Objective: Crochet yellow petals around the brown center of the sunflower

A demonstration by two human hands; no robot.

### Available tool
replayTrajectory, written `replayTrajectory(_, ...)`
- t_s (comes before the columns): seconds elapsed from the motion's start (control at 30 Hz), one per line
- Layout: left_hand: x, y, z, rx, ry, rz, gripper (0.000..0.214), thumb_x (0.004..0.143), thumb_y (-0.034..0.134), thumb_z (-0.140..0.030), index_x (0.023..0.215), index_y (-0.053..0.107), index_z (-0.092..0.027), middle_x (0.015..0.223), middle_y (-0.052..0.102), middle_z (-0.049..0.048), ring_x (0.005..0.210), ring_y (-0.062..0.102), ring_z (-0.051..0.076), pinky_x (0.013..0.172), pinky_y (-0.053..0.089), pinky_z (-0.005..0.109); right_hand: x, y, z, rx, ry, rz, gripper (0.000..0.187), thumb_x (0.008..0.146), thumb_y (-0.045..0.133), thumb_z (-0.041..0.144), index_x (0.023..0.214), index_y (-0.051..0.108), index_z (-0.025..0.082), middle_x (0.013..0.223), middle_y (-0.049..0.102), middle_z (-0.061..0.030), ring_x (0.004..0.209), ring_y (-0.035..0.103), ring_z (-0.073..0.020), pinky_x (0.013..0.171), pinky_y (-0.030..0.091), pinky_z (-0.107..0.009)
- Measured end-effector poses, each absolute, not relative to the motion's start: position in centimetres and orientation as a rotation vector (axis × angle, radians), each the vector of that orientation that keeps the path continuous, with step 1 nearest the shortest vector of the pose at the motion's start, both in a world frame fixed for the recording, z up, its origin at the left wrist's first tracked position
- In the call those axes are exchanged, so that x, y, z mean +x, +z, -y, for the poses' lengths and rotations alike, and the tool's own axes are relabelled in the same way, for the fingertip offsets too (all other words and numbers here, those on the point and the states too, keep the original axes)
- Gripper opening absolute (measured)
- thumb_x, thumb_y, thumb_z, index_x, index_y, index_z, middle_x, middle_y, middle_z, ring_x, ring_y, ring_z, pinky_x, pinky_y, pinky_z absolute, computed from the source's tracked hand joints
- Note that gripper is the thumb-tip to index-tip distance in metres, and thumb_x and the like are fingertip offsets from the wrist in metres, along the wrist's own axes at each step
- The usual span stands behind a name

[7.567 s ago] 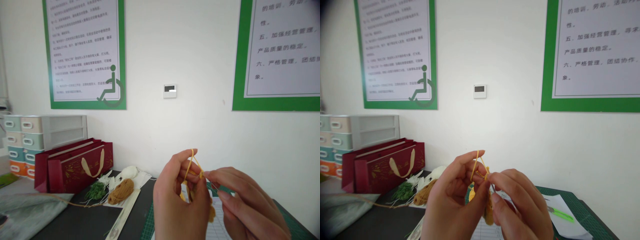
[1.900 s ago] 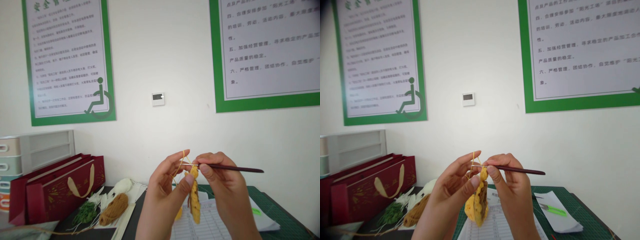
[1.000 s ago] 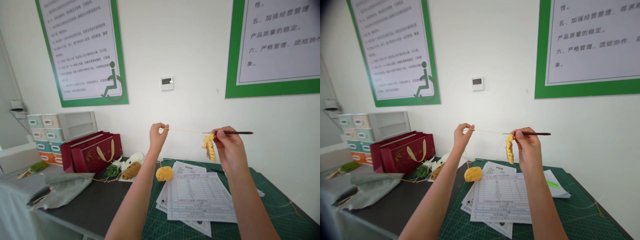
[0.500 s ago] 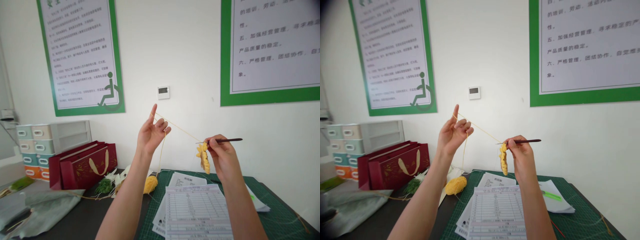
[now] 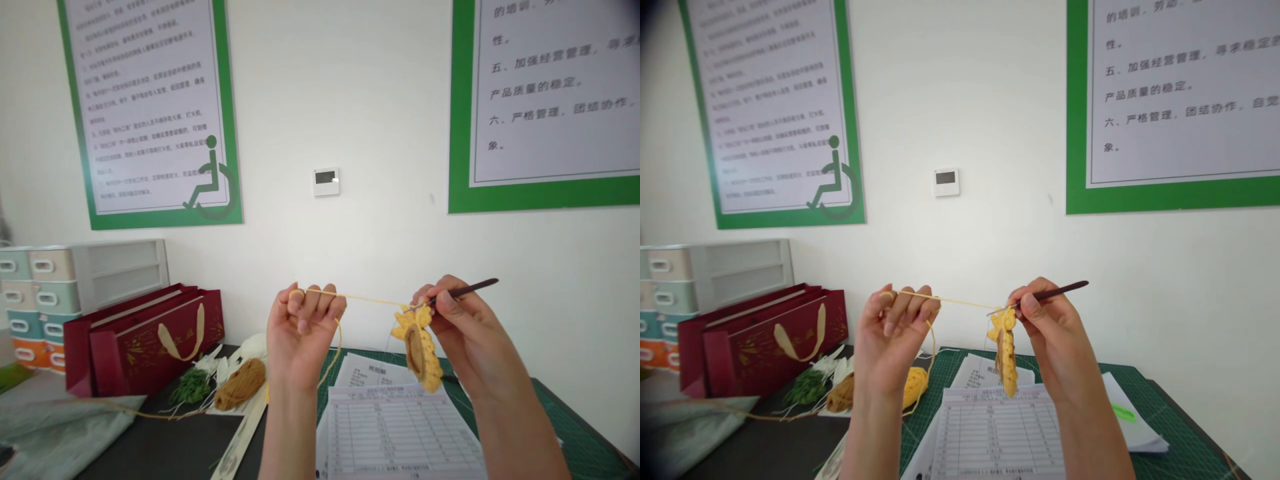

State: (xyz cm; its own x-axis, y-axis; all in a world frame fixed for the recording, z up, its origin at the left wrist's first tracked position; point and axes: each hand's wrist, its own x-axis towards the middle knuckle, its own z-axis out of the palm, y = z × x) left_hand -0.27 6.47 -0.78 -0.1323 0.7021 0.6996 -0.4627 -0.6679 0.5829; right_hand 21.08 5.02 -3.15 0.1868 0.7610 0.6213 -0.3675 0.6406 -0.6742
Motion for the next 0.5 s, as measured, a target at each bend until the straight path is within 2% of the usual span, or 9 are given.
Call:
replayTrajectory(0.07, -0.3, -0.7, -6.3, 1.364, 1.871, -0.287, 0.034, 0.095, 0.059, -0.049, 0.073, 0.07, -0.026, 0.051, 0.028, -0.0058, 0.058, 0.034, 0.018, 0.06, 0.04, 0.033, 20.8, -3.1, -4.8, -0.428, 0.825, 1.104, 0.024, 0.082, 0.081, 0.043, 0.077, 0.069, 0.023, 0.081, 0.063, -0.0025, 0.075, 0.055, -0.0164, 0.064, 0.05, -0.027)
replayTrajectory(0.13, -0.3, -0.8, -6.6, 1.406, 1.87, -0.322, 0.017, 0.084, 0.078, -0.039, 0.096, 0.078, -0.026, 0.062, 0.049, -0.0024, 0.066, 0.041, 0.019, 0.067, 0.04, 0.034, 20.7, -3.0, -4.6, -0.434, 0.825, 1.089, 0.024, 0.081, 0.082, 0.043, 0.077, 0.068, 0.024, 0.081, 0.063, -0.0023, 0.074, 0.054, -0.016, 0.062, 0.048, -0.026)
replayTrajectory(0.17, -0.3, -0.9, -6.8, 1.421, 1.88, -0.343, 0.016, 0.079, 0.084, -0.03, 0.094, 0.08, -0.026, 0.068, 0.056, -0.0007, 0.071, 0.042, 0.019, 0.07, 0.04, 0.034, 20.6, -3.0, -4.5, -0.437, 0.826, 1.086, 0.024, 0.081, 0.082, 0.043, 0.077, 0.068, 0.024, 0.081, 0.063, -0.0021, 0.073, 0.053, -0.0159, 0.061, 0.048, -0.026)
replayTrajectory(0.23, -0.3, -1.1, -7.1, 1.433, 1.892, -0.358, 0.01, 0.076, 0.085, -0.019, 0.07, 0.077, -0.024, 0.069, 0.056, 0.0007, 0.073, 0.039, 0.019, 0.072, 0.038, 0.033, 20.5, -3.0, -4.4, -0.441, 0.821, 1.089, 0.023, 0.081, 0.083, 0.042, 0.077, 0.068, 0.024, 0.081, 0.063, -0.0017, 0.073, 0.054, -0.0157, 0.061, 0.047, -0.026)
replayTrajectory(0.3, -0.1, -1.2, -7.0, 1.435, 1.837, -0.313, 0.043, 0.082, 0.077, -0.023, 0.043, 0.058, -0.023, 0.054, 0.042, -0.0003, 0.067, 0.035, 0.019, 0.068, 0.038, 0.034, 20.2, -2.9, -4.3, -0.443, 0.807, 1.103, 0.023, 0.081, 0.083, 0.042, 0.077, 0.069, 0.024, 0.08, 0.063, -0.0016, 0.075, 0.055, -0.0153, 0.063, 0.048, -0.025)
replayTrajectory(0.37, 0.4, -1.1, -6.6, 1.426, 1.721, -0.238, 0.061, 0.09, 0.065, -0.033, 0.035, 0.04, -0.026, 0.046, 0.026, -0.0025, 0.059, 0.032, 0.019, 0.061, 0.037, 0.036, 19.8, -2.9, -4.2, -0.433, 0.791, 1.125, 0.023, 0.082, 0.082, 0.043, 0.077, 0.07, 0.024, 0.079, 0.063, -0.0014, 0.076, 0.055, -0.0148, 0.065, 0.048, -0.024)
replayTrajectory(0.4, 0.7, -1.0, -6.2, 1.41, 1.669, -0.206, 0.061, 0.095, 0.056, -0.039, 0.038, 0.04, -0.026, 0.046, 0.023, -0.0032, 0.057, 0.032, 0.019, 0.059, 0.036, 0.036, 19.6, -2.9, -4.1, -0.422, 0.782, 1.137, 0.022, 0.082, 0.081, 0.043, 0.077, 0.071, 0.024, 0.078, 0.063, -0.0011, 0.076, 0.056, -0.0147, 0.066, 0.048, -0.024)
replayTrajectory(0.43, 1.1, -1.0, -5.9, 1.39, 1.629, -0.18, 0.057, 0.098, 0.049, -0.044, 0.045, 0.048, -0.025, 0.048, 0.025, -0.0034, 0.058, 0.034, 0.019, 0.058, 0.037, 0.036, 19.4, -2.9, -4.0, -0.409, 0.773, 1.151, 0.022, 0.083, 0.08, 0.043, 0.077, 0.071, 0.024, 0.078, 0.063, -0.0008, 0.076, 0.056, -0.0147, 0.067, 0.048, -0.025)
replayTrajectory(0.5, 1.8, -1.1, -5.5, 1.401, 1.597, -0.164, 0.034, 0.098, 0.053, -0.045, 0.082, 0.074, -0.024, 0.062, 0.048, 0.0001, 0.067, 0.044, 0.02, 0.065, 0.041, 0.037, 18.9, -2.9, -3.8, -0.39, 0.755, 1.174, 0.02, 0.085, 0.079, 0.042, 0.078, 0.071, 0.025, 0.077, 0.063, -0.0001, 0.075, 0.056, -0.0146, 0.068, 0.048, -0.025)
